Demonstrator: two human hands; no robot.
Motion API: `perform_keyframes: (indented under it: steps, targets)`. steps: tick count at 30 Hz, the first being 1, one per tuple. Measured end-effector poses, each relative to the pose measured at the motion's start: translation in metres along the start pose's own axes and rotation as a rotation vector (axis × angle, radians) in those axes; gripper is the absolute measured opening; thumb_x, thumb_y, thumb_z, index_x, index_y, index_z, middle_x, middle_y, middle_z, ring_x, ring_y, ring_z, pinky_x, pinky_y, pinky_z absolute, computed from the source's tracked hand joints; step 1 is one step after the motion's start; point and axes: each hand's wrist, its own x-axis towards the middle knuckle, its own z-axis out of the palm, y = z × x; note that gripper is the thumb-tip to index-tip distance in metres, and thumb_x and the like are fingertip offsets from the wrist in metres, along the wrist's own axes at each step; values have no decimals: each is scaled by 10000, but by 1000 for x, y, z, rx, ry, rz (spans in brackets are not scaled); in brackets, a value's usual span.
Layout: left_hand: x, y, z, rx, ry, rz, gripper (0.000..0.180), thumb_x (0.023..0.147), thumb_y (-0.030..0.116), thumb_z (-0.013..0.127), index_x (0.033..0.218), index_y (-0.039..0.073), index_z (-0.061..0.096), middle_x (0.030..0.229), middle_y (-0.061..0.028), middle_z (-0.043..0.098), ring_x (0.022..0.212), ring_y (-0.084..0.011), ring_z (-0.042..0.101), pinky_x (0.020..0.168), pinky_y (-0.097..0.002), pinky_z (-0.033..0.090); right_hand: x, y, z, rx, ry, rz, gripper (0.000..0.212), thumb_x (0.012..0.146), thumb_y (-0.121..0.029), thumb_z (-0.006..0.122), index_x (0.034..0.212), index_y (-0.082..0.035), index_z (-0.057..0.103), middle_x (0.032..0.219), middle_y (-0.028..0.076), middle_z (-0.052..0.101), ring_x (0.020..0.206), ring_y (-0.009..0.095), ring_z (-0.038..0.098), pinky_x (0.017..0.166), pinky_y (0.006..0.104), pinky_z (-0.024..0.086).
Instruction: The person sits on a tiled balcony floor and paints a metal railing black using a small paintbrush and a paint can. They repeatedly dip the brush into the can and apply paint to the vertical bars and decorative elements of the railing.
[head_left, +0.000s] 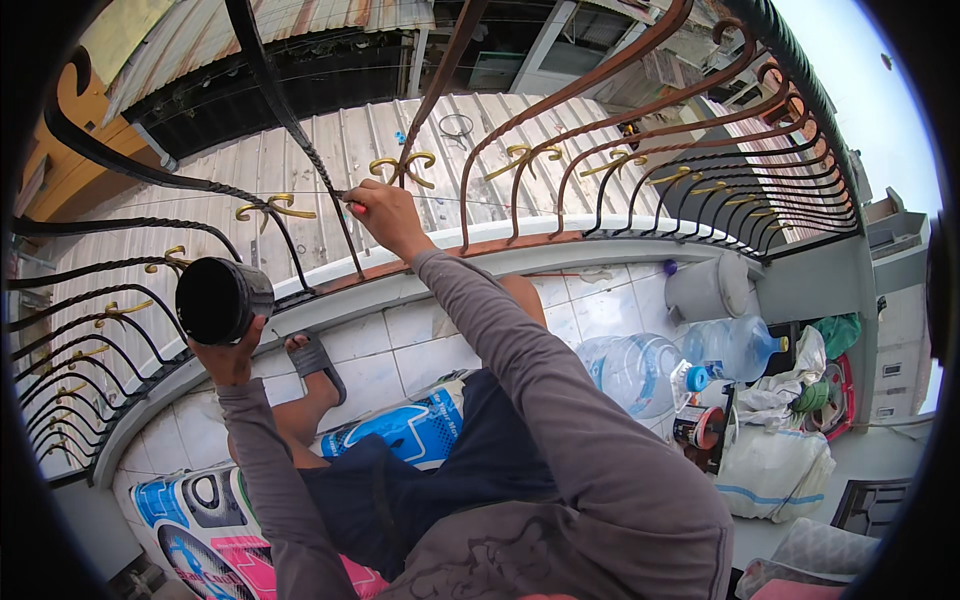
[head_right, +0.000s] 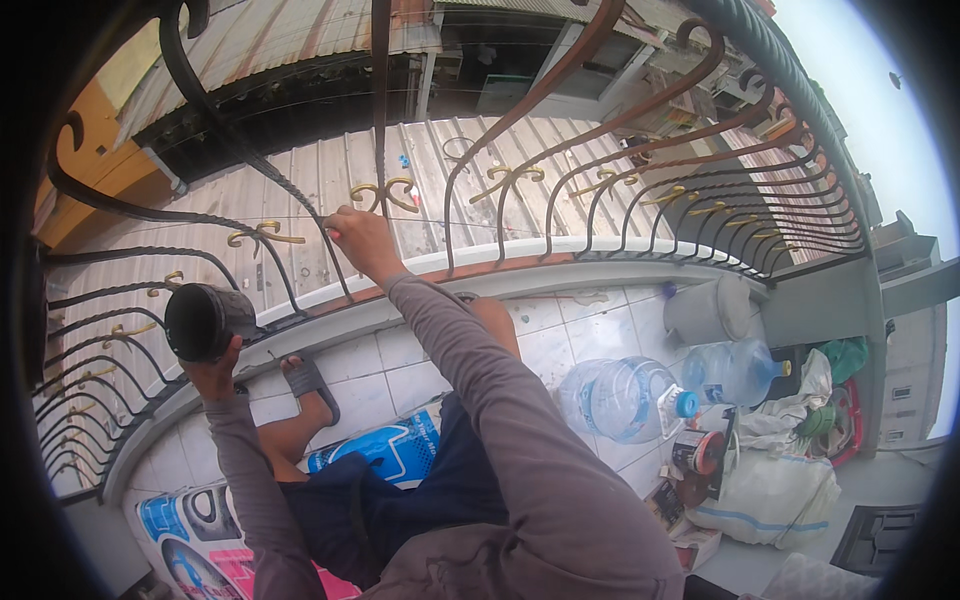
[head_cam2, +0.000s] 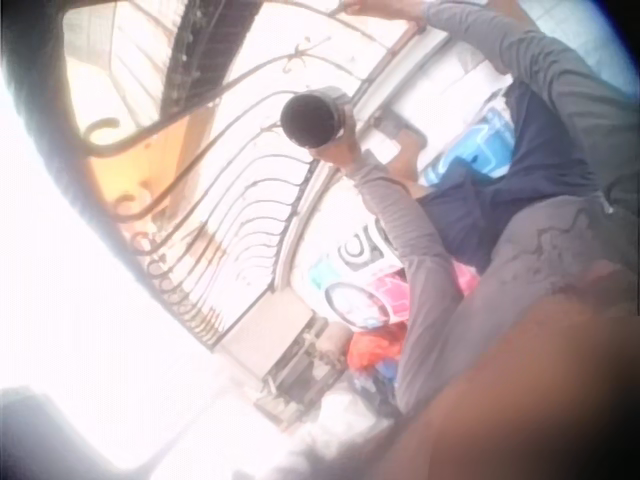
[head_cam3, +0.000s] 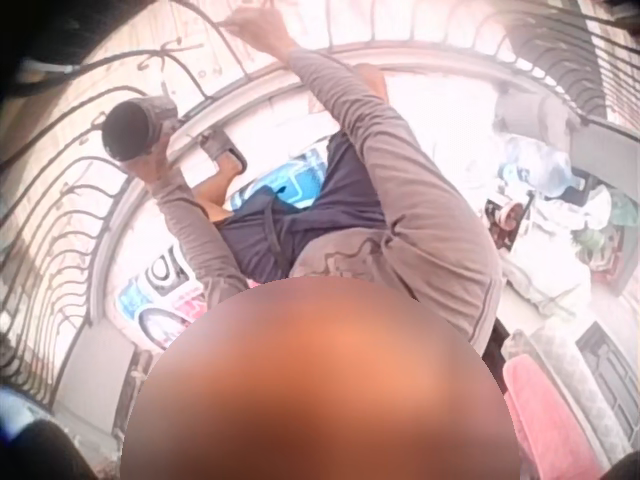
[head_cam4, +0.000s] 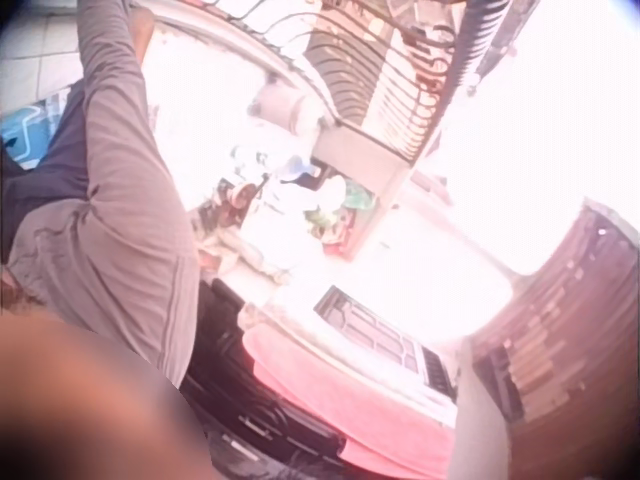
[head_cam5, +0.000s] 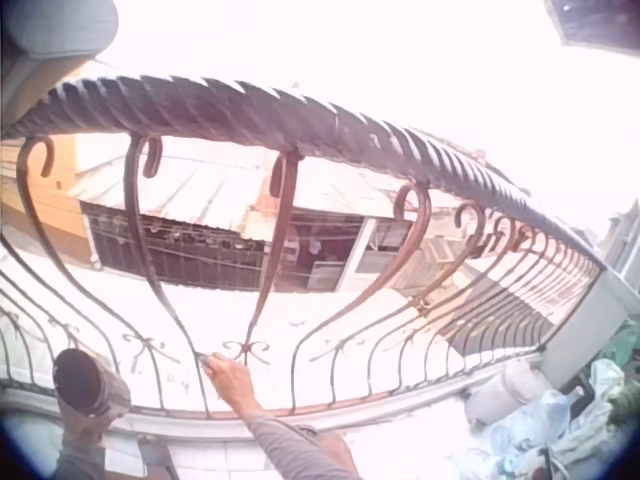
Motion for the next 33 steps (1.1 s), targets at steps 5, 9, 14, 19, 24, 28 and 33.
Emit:
perform_keyframes:
  steps: [5, 9, 14, 19, 24, 28, 33]
  targets:
    - [1, -5, 3, -25, 13, 5, 853, 705, 245, 960, 1403, -16, 545, 1283, -132, 672, 1165, -251, 649, 1055, -373, 478, -7, 3, 8, 11, -189, 39, 102, 897, -163, 721, 976, -135, 778, 913, 47, 705, 832, 289, 704, 746, 404, 549]
    - [1, -9, 3, -32, -16, 15, 887, 701, 223, 964, 1432, -17, 522, 1315, -130, 659, 1190, -247, 641, 1074, -372, 472, -6, 3, 13, 73, 20, 0, 115, 883, -163, 736, 982, -123, 781, 921, 55, 706, 829, 298, 702, 743, 406, 546]
    - [1, -12, 1, -62, -16, 14, 929, 698, 200, 960, 1469, -17, 489, 1359, -135, 637, 1210, -255, 637, 1095, -376, 463, -2, -2, 13, 44, -150, 60, 124, 854, -148, 764, 972, -120, 787, 910, 55, 715, 829, 288, 704, 735, 408, 545]
    - [3, 0, 2, -179, -34, -23, 897, 706, 142, 950, 1463, -15, 496, 1342, -125, 650, 1176, -222, 653, 1053, -348, 496, -3, 3, 17, 9, -38, 90, 129, 852, -175, 776, 971, -126, 788, 909, 51, 719, 839, 290, 704, 766, 408, 547]
    - [5, 32, 1, -51, 81, 36, 694, 599, 286, 1008, 1161, 17, 702, 1068, -82, 759, 928, -216, 742, 854, -337, 590, -7, -1, 21, -8, -190, 50, 145, 865, -213, 780, 991, -145, 794, 920, 38, 726, 851, 282, 705, 773, 404, 548]
    - [10, 51, 0, -111, 74, 30, 590, 620, 274, 997, 1084, 32, 725, 974, -67, 773, 833, -199, 754, 781, -333, 612, -3, -2, 15, 22, -3, 117, 154, 902, -233, 774, 1022, -138, 793, 925, 53, 731, 826, 291, 709, 722, 391, 541]
    - [12, 57, -6, -162, 62, -10, 591, 619, 247, 992, 1098, 29, 724, 983, -73, 776, 842, -196, 761, 778, -337, 622, -2, -1, 10, 84, -186, 96, 146, 900, -236, 763, 1003, -137, 795, 952, 67, 751, 858, 295, 718, 747, 395, 553]
